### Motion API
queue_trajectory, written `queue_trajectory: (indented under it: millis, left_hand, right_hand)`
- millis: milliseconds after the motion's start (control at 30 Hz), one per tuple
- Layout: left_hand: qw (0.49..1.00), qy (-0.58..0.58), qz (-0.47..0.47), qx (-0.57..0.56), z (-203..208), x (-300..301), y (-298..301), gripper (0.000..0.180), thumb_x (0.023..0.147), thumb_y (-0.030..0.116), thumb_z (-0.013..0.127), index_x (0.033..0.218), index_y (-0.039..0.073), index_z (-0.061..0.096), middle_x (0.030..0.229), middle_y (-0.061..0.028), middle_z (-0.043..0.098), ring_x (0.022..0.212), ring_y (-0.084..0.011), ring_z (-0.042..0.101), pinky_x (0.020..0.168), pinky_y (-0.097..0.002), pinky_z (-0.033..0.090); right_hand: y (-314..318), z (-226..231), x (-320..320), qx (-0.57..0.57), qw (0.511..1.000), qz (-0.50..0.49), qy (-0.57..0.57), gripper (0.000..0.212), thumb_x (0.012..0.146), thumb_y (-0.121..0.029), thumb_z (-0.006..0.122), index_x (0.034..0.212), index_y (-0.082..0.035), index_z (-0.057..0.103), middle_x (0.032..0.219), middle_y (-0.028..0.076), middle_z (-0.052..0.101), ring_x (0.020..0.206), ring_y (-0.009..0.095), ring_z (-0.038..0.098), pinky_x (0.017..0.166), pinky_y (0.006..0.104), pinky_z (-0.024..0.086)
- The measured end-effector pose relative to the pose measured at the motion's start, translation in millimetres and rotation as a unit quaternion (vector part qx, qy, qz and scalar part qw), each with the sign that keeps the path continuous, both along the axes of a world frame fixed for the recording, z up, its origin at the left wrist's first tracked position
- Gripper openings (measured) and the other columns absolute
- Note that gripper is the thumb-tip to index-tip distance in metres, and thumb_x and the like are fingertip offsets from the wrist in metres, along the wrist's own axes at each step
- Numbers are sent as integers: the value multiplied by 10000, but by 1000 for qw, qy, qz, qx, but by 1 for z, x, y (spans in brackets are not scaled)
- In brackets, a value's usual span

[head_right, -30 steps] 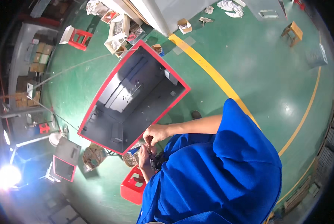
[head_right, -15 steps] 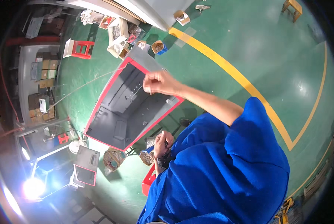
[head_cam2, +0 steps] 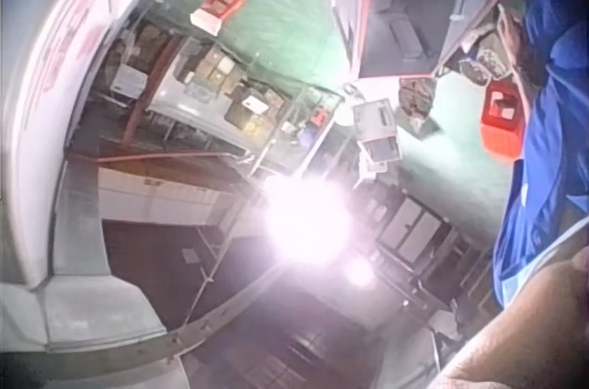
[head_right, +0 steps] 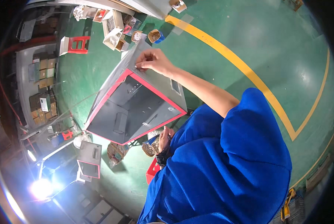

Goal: The recorder is assembling metal cabinets by attaching plastic corners or seals to the edges.

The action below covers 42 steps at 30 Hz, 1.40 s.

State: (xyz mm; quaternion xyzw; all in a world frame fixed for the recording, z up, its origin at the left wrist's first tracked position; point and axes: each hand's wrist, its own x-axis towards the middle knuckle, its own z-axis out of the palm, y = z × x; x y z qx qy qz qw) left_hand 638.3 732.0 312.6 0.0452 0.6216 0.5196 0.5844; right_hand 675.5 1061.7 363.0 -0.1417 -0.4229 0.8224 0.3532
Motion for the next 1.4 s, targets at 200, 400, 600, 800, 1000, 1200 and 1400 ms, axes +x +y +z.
queue_trajectory:
  millis: [200, 400, 600, 800, 1000, 1200, 1400]
  left_hand:
    - [997, 8, 22, -71, 3, 4, 11, 459, 975, 341, 374, 593, 97, 445, 512, 15, 395, 459, -77, 326, 450, -247, 251]
    - [997, 12, 2, -72, -4, 0, 2, 471, 971, 334, 383, 574, 89, 450, 472, 6, 387, 390, -80, 330, 379, -237, 252]
    - [963, 93, -98, -234, -2, -2, -2, 430, 930, 322, 493, 572, 84, 504, 494, 20, 446, 433, -78, 387, 425, -253, 279]
    - [981, 53, -46, -179, -11, 2, -9, 514, 880, 476, 520, 551, 81, 502, 465, 11, 430, 388, -76, 380, 380, -248, 270]
    - [981, 41, 51, -182, -6, 10, -7, 507, 867, 466, 535, 536, 84, 496, 460, 10, 425, 361, -75, 357, 357, -235, 229]
    - [987, 37, 100, -123, -21, -4, -22, 491, 871, 430, 539, 537, 74, 488, 457, -7, 427, 345, -81, 353, 336, -234, 228]
    - [981, 80, 139, -110, -35, -10, -39, 465, 871, 395, 521, 546, 62, 519, 434, -11, 438, 340, -88, 392, 329, -242, 270]
  right_hand:
    - [-15, 4, 30, 39, 996, 64, -41, 55, 781, -18, 616, 820, 18, 603, 797, 58, 623, 754, 103, 597, 701, 238, 486]
    - [-21, 15, 44, 139, 982, 67, -107, 47, 740, -34, 638, 771, 0, 631, 759, 30, 637, 726, 86, 581, 661, 230, 456]
    - [-42, 15, 31, 46, 995, -2, -83, 57, 741, 8, 651, 796, 17, 639, 782, 43, 639, 734, 86, 570, 630, 229, 461]
    - [-46, 17, 22, 114, 985, -58, -118, 56, 748, 29, 648, 795, 1, 634, 770, 48, 632, 720, 91, 576, 653, 220, 461]
    - [-50, 17, 10, 132, 981, -54, -135, 37, 778, -31, 634, 804, -5, 628, 781, 26, 631, 690, 82, 565, 646, 217, 454]
    - [-64, 7, -7, 138, 975, -39, -167, 65, 798, -41, 621, 827, 8, 588, 778, 25, 594, 699, 65, 546, 627, 194, 445]
    - [-73, -17, -16, 256, 954, -68, -138, 82, 794, -42, 623, 836, 19, 588, 765, 27, 602, 688, 95, 556, 660, 224, 456]
